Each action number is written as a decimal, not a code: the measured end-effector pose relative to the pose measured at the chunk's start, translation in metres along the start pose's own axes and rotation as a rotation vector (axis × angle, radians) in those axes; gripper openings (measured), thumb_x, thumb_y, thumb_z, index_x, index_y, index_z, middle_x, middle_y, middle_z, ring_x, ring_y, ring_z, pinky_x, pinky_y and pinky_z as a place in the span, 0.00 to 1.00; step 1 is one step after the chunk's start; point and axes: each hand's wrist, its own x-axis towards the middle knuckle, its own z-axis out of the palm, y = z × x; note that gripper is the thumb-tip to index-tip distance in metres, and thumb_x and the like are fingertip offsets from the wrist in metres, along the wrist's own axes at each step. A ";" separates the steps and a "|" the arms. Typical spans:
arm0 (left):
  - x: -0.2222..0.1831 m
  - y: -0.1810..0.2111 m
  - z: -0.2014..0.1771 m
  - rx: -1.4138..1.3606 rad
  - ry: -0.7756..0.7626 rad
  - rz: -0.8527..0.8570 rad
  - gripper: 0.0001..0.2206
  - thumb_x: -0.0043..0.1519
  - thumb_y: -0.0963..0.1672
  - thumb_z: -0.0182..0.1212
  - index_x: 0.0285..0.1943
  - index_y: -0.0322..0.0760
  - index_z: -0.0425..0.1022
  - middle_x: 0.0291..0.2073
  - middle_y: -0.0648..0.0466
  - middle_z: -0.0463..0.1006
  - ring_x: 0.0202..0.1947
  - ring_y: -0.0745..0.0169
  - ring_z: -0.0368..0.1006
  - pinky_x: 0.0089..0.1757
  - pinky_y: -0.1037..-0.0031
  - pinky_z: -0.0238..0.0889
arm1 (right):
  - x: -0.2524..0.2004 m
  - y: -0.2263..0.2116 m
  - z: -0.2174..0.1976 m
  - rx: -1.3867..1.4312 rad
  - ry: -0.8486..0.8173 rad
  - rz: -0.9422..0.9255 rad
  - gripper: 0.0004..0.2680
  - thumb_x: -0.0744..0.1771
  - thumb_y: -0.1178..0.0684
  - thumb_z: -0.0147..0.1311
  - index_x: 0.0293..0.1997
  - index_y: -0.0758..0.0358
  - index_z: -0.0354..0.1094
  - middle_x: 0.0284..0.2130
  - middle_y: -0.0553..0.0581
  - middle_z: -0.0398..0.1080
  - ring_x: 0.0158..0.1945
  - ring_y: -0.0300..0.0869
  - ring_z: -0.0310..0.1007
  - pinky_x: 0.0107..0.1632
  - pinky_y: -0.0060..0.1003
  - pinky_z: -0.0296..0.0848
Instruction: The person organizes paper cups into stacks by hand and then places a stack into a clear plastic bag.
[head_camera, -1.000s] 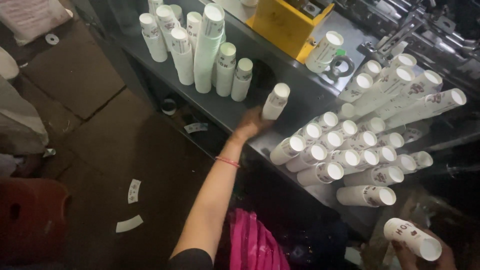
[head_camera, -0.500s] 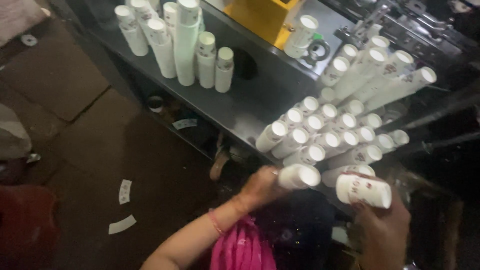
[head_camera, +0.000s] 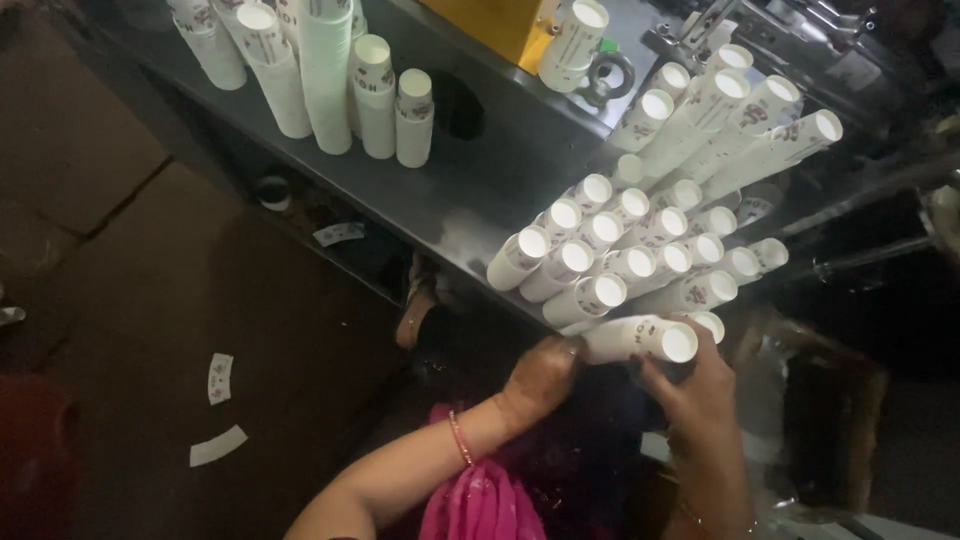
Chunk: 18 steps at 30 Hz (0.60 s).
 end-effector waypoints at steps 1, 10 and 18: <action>0.002 -0.001 -0.005 -0.002 0.002 -0.001 0.10 0.62 0.42 0.61 0.48 0.28 0.75 0.40 0.40 0.79 0.44 0.39 0.76 0.45 0.57 0.71 | 0.007 0.006 0.000 -0.003 -0.001 0.000 0.21 0.60 0.61 0.67 0.58 0.66 0.66 0.46 0.57 0.76 0.49 0.39 0.75 0.51 0.35 0.74; 0.036 0.013 -0.028 -0.272 -0.060 -0.301 0.14 0.63 0.50 0.60 0.41 0.34 0.83 0.35 0.40 0.81 0.38 0.38 0.79 0.40 0.57 0.71 | 0.025 0.020 -0.002 -0.163 -0.067 -0.036 0.17 0.62 0.63 0.64 0.56 0.67 0.67 0.44 0.58 0.78 0.48 0.41 0.77 0.51 0.36 0.75; 0.041 0.016 -0.017 -0.396 -0.087 -0.419 0.20 0.61 0.55 0.62 0.42 0.36 0.84 0.35 0.44 0.83 0.37 0.47 0.82 0.40 0.62 0.72 | 0.025 0.018 -0.001 -0.084 -0.088 -0.086 0.19 0.62 0.62 0.65 0.58 0.66 0.66 0.46 0.59 0.77 0.49 0.41 0.76 0.52 0.36 0.75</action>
